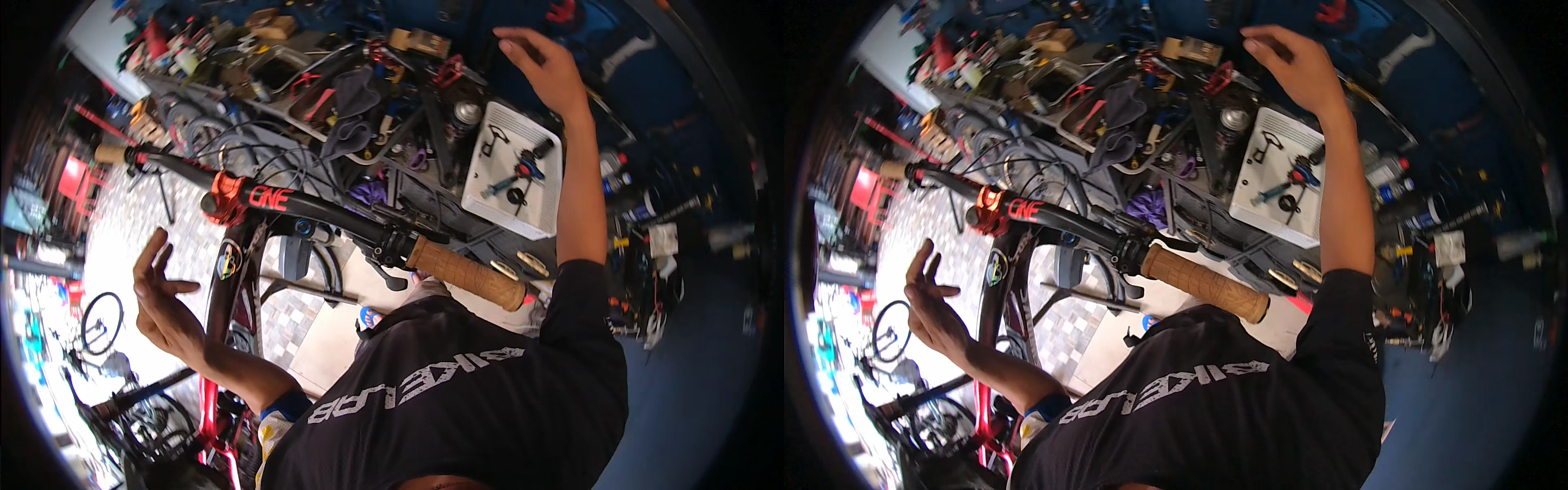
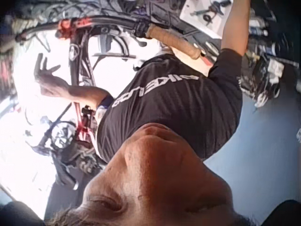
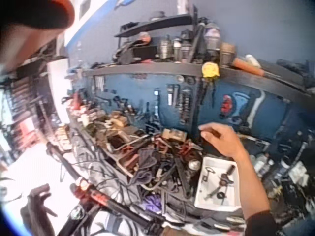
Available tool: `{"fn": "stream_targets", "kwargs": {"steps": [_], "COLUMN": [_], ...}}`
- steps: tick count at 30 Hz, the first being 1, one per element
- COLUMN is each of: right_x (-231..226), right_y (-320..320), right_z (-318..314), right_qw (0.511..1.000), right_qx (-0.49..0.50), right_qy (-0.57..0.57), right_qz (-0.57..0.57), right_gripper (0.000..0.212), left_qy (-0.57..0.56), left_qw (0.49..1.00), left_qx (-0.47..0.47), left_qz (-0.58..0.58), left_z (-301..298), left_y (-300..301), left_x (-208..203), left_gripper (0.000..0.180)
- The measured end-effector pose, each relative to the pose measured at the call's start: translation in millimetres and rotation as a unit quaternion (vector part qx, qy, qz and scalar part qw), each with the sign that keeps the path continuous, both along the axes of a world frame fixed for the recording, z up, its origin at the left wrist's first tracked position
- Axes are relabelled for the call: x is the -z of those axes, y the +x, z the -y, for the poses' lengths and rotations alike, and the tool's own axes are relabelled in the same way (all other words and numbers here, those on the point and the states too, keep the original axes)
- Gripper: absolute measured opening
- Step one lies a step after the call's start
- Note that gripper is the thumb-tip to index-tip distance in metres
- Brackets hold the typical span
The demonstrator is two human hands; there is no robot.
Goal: The person assembles the front end of a bicycle by inserting a headset bearing into the head tube, threading cables through the steerer tube, and installing a red stem onto the fork. They use an Allen key to tighten the stem bolts and adjust the handlebar position.
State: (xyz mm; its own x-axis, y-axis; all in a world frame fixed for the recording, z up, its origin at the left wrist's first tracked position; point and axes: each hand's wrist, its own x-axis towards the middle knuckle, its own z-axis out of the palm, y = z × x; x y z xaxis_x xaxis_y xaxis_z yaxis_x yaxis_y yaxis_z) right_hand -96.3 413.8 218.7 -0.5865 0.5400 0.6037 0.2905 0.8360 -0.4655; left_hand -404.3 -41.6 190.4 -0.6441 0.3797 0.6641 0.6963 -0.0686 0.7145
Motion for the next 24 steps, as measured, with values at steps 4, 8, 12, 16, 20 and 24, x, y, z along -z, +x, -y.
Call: {"fn": "stream_targets", "kwargs": {"steps": [4,8,12,16,20,24], "right_x": [63.7,119.6,152.4,207.8,236.1,250.4], "right_y": [90.6,146.4,157.9,165.0,154.4,147.0], "right_z": [21.7,40.8,40.5,2.5,-28.2,-33.9], "right_qw": [0.985,0.935,0.884,0.871,0.879,0.890], "right_qx": [0.139,0.267,0.298,0.260,0.129,0.124], "right_qy": [-0.090,-0.171,-0.270,-0.195,-0.182,-0.117], "right_qz": [0.039,0.157,0.240,0.369,0.422,0.423], "right_gripper": [0.027,0.026,0.033,0.057,0.064,0.044], "left_qy": [-0.003,-0.077,-0.179,-0.348,-0.419,-0.413], "left_qw": [0.972,0.901,0.838,0.805,0.757,0.797], "left_qx": [0.221,0.391,0.472,0.480,0.490,0.431], "left_qz": [0.087,0.172,0.208,0.026,0.104,0.093], "left_z": [-11.1,-24.9,-35.3,-44.3,-43.7,-23.4], "left_y": [14.0,51.8,85.1,106.3,131.1,142.4], "left_x": [26.9,54.1,79.8,80.7,76.2,78.9], "left_gripper": [0.065,0.048,0.011,0.065,0.063,0.060]}}
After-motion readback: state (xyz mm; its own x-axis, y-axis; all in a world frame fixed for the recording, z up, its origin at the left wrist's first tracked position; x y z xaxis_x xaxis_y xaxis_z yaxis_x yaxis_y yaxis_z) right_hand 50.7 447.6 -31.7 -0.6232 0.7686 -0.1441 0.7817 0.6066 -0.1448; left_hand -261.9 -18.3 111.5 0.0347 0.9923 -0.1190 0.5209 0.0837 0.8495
